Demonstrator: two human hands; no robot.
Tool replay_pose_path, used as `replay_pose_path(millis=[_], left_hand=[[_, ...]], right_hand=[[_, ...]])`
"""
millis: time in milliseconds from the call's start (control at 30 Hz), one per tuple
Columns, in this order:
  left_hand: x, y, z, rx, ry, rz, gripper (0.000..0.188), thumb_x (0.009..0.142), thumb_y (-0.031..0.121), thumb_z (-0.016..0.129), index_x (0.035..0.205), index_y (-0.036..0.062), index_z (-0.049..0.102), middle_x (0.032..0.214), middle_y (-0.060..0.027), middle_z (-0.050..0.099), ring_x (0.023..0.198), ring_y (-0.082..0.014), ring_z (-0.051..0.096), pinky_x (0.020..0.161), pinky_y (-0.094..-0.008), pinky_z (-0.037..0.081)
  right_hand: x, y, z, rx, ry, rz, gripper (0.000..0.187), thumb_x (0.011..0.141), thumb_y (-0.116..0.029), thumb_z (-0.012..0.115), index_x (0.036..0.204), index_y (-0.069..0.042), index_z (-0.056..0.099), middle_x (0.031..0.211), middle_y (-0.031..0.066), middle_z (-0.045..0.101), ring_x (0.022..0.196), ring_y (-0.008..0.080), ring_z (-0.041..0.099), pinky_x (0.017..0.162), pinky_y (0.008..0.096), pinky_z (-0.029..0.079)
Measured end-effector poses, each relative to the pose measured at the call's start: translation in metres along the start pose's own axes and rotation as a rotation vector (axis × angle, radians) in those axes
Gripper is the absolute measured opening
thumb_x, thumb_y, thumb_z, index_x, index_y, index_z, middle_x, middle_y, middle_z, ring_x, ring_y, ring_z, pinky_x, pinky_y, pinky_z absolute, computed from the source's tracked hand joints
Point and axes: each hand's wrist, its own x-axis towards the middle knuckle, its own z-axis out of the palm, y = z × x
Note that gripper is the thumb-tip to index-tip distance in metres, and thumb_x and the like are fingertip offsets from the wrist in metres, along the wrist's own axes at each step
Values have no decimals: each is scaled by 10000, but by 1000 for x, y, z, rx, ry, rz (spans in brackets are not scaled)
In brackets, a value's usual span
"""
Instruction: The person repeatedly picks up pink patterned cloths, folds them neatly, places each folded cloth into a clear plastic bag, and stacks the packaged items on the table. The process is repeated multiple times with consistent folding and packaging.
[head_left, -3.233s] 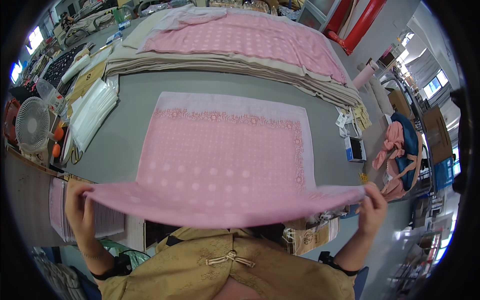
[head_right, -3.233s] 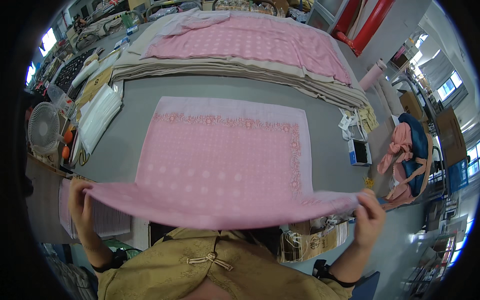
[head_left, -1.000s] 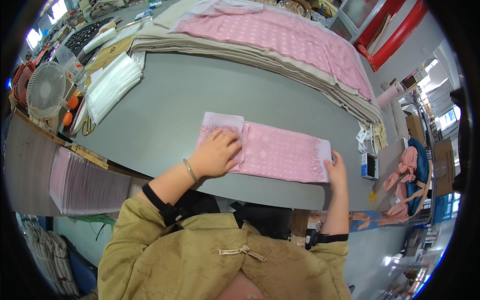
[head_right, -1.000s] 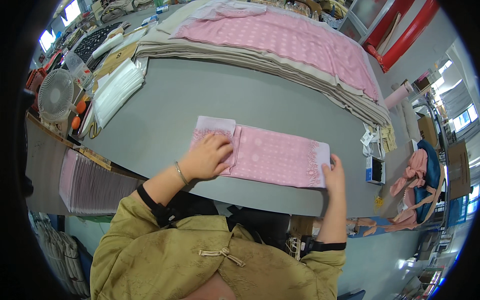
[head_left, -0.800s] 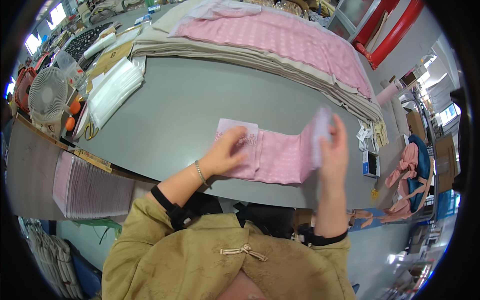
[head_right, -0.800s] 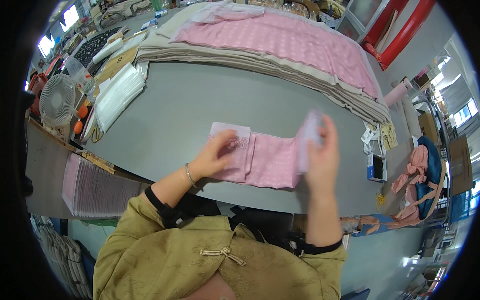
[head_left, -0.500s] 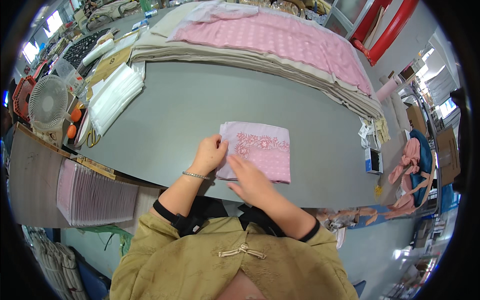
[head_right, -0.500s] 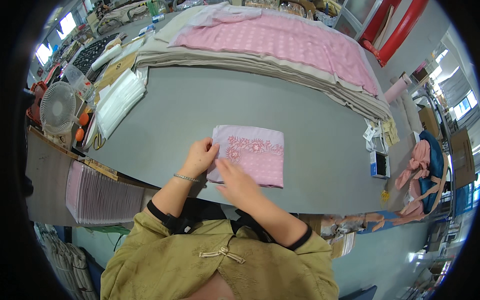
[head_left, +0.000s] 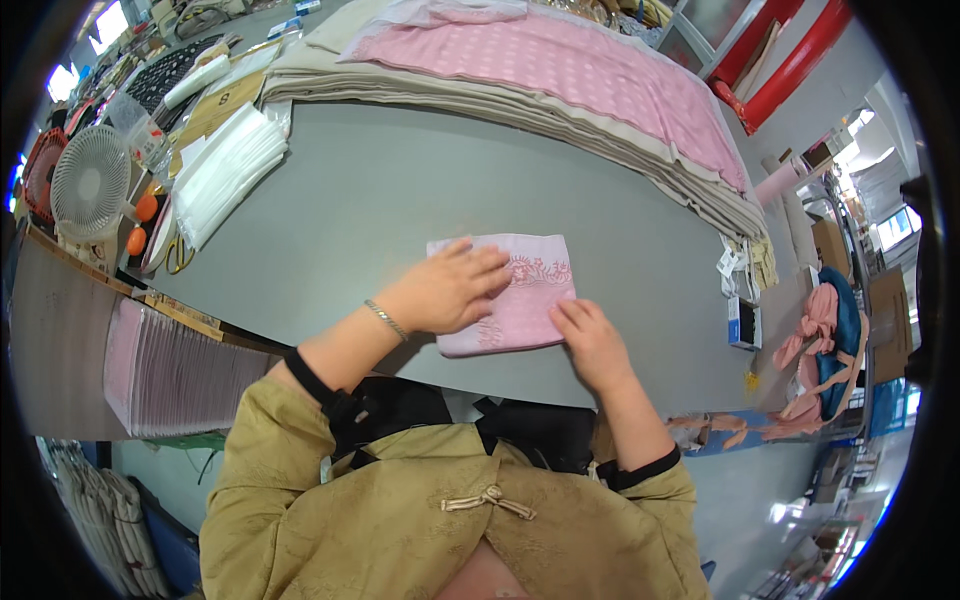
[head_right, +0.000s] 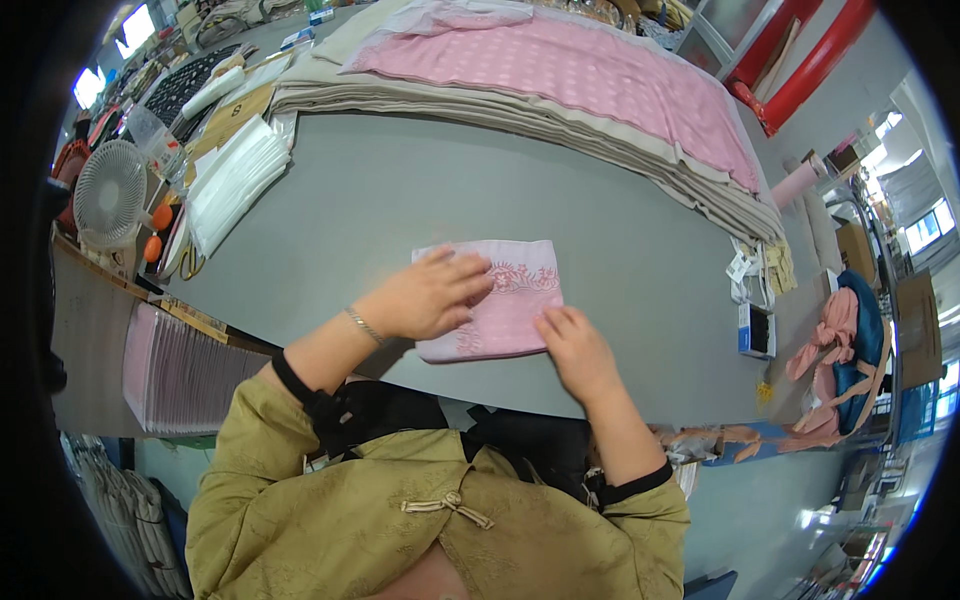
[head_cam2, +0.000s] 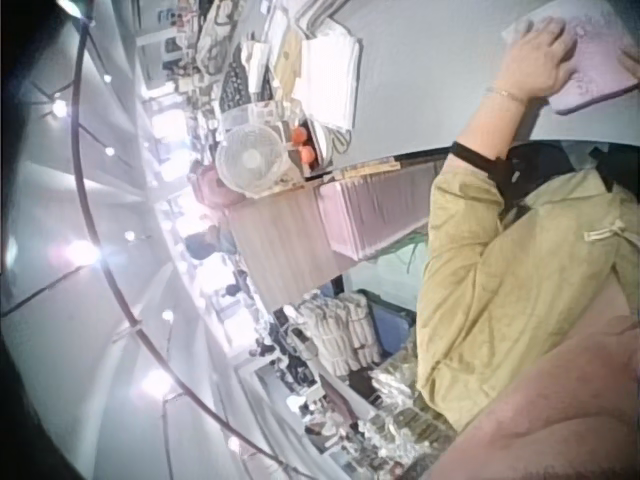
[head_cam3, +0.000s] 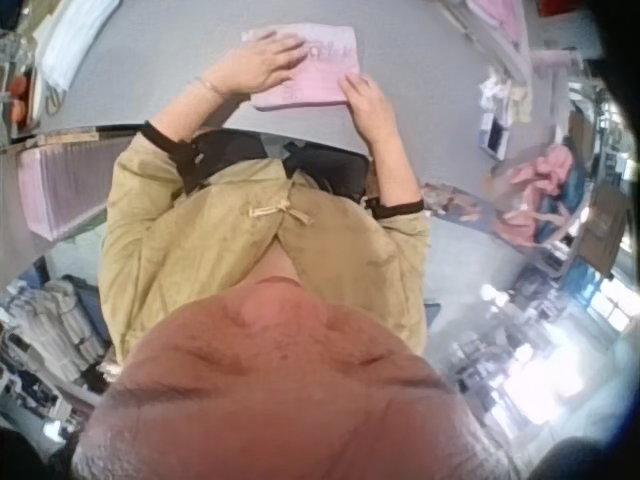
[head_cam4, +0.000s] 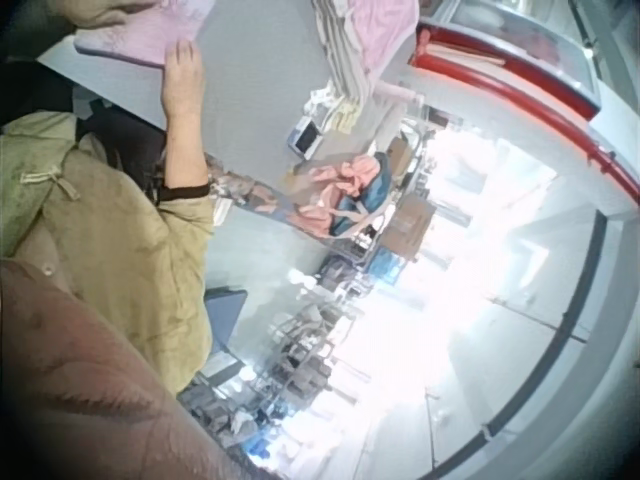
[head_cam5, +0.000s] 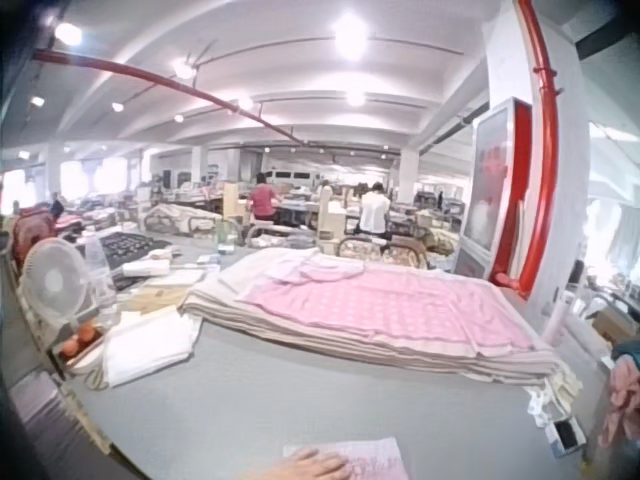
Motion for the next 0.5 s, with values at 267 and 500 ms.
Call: replay_pose_path(millis=[267, 500], left_hand=[[2, 60, 33, 142, -52, -239, 599, 879, 379, 541, 1368, 43, 459, 1454, -203, 382, 1390, -305, 304, 1139, -514, 183], [-8, 19, 16, -89, -167, 164, 830, 835, 623, 530, 1381, 8, 419, 1444, -187, 388, 1386, -319, 314, 1137, -530, 181]], right_hand=[[59, 9, -13, 251, 297, 376, 329, 874, -139, 579, 1198, -76, 565, 1343, 236, 469, 1245, 417, 439, 1058, 448, 365], [91, -2, 44, 99, 96, 303, 405, 848, -189, 604, 1236, -104, 527, 1365, 262, 427, 1246, 444, 409, 1045, 503, 334]])
